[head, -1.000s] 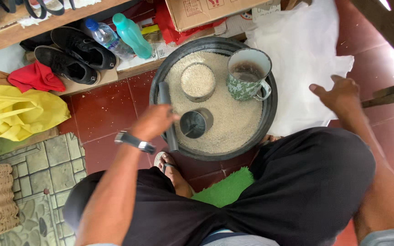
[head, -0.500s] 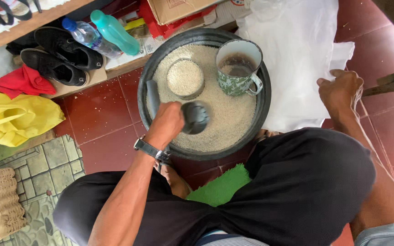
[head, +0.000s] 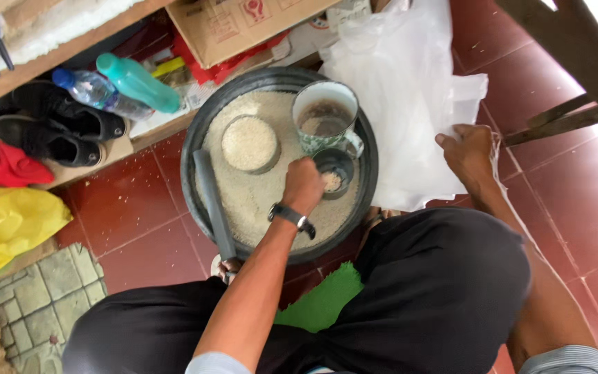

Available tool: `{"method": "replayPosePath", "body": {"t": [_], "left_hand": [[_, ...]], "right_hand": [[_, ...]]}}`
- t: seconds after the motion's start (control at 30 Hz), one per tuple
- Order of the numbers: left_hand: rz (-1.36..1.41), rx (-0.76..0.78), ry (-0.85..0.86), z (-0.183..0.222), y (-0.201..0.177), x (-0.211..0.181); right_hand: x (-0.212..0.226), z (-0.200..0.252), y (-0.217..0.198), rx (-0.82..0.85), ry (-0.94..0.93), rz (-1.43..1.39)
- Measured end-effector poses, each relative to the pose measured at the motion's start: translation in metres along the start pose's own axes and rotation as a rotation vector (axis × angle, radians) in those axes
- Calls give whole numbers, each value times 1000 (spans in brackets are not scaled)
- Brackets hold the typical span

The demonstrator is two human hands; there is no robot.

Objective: The person scoops rice from a large bucket into several smaller cups and then transfers the rice from the cups into plastic bags.

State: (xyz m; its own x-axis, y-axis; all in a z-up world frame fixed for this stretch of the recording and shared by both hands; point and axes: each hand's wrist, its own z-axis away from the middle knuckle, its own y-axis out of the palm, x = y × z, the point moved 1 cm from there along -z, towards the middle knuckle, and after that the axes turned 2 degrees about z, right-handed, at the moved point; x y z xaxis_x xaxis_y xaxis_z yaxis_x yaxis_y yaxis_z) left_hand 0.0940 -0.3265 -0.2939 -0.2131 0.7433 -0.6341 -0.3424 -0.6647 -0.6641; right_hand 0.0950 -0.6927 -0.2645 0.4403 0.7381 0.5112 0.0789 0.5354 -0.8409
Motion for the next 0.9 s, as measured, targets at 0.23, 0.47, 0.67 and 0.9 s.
{"method": "replayPosePath", "body": {"t": [0.23,0.47,0.67,0.9], "left_hand": [[-133,-245,146,58,-69,-26],[69,-627,532,76,-169,-93],[-170,-382,734,90,-238,-145],[184,-782,935,140,-296,-148]], "right_hand": [[29,32,-65,-164,-393,-35],[75,73,-174,-203,-723,1],[141,90,-226,-182,-919,168],[258,137,-237,-517,-920,208]]}}
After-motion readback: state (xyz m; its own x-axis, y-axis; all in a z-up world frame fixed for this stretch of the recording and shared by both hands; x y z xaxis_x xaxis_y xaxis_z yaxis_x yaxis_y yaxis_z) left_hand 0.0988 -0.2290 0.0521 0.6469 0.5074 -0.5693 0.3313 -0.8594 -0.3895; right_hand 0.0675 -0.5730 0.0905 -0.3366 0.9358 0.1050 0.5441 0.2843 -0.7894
